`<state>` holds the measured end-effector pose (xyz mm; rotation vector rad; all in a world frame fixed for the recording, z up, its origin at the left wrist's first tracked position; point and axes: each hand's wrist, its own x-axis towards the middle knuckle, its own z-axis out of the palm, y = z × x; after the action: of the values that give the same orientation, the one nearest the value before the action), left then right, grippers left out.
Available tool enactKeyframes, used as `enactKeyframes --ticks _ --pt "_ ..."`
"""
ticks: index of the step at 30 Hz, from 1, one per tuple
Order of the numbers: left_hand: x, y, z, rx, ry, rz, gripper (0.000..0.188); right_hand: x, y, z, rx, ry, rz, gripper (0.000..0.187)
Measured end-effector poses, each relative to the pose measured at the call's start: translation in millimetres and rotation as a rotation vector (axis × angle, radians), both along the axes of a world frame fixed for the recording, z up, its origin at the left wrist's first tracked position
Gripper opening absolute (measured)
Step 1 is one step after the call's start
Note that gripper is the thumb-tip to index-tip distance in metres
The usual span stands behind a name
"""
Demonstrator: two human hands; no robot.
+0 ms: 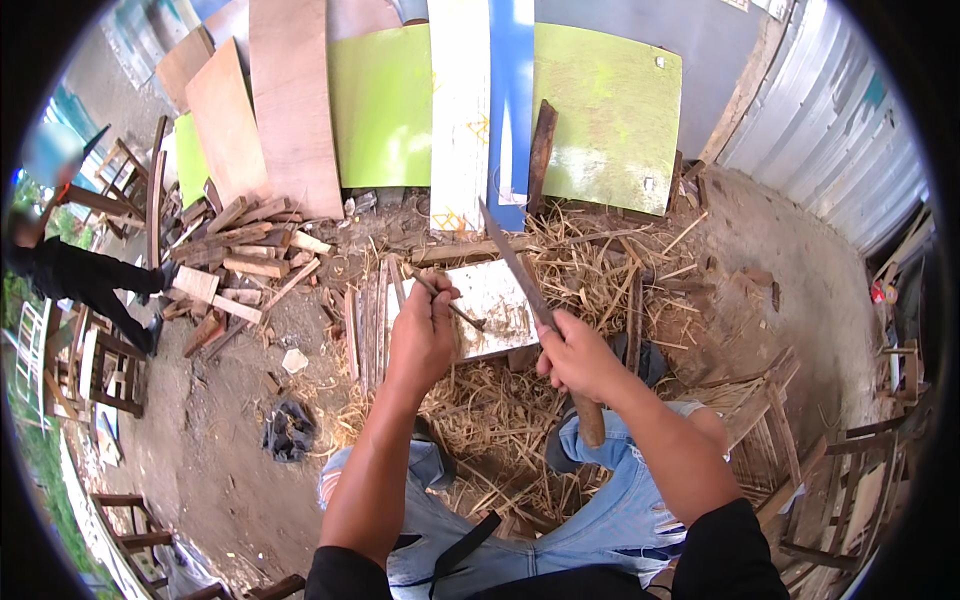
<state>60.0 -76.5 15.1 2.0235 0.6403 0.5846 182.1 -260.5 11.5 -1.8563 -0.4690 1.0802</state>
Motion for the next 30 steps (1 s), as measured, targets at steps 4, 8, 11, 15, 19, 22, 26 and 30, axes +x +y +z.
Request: enactKeyframes --ticks 4,8,11,15,19,22,26,30 --pt "0.0 5.6 -0.9 0.024 -0.026 -0.006 0.013 -19.6 12.7 -26.1 -0.128 -0.281 0.114 0.026" --pt "0.6 11.0 -3.8 0.015 -0.022 -0.03 0.014 -42.5 27.7 -48.7 -0.086 -0.612 0.048 0.025" --pt "-1.4 14.9 -8.7 0.032 -0.016 -0.022 0.013 -59.3 38.1 -68.4 -0.043 -0.689 -0.023 0.023" --pt "0.5 18.2 -16.7 0.096 -0.099 -0.049 0.012 -68.7 44.0 -87.9 -0.196 -0.672 0.07 0.024" --pt "1.1 17.9 -19.5 0.098 -0.1 -0.054 0.013 -60.5 47.3 -85.4 -0.168 -0.643 0.114 0.024" --pt "1.0 15.9 -18.0 0.034 -0.07 -0.071 0.015 -56.3 46.9 -79.3 0.097 -0.671 -0.131 0.027" --pt "2.4 13.1 -14.0 0.033 -0.08 -0.08 0.015 -61.8 43.7 -92.8 0.203 -0.764 -0.202 0.022" --pt "3.8 12.9 -11.8 0.061 -0.051 -0.081 0.014 -60.7 43.5 -119.9 -0.085 -0.753 0.099 0.027"
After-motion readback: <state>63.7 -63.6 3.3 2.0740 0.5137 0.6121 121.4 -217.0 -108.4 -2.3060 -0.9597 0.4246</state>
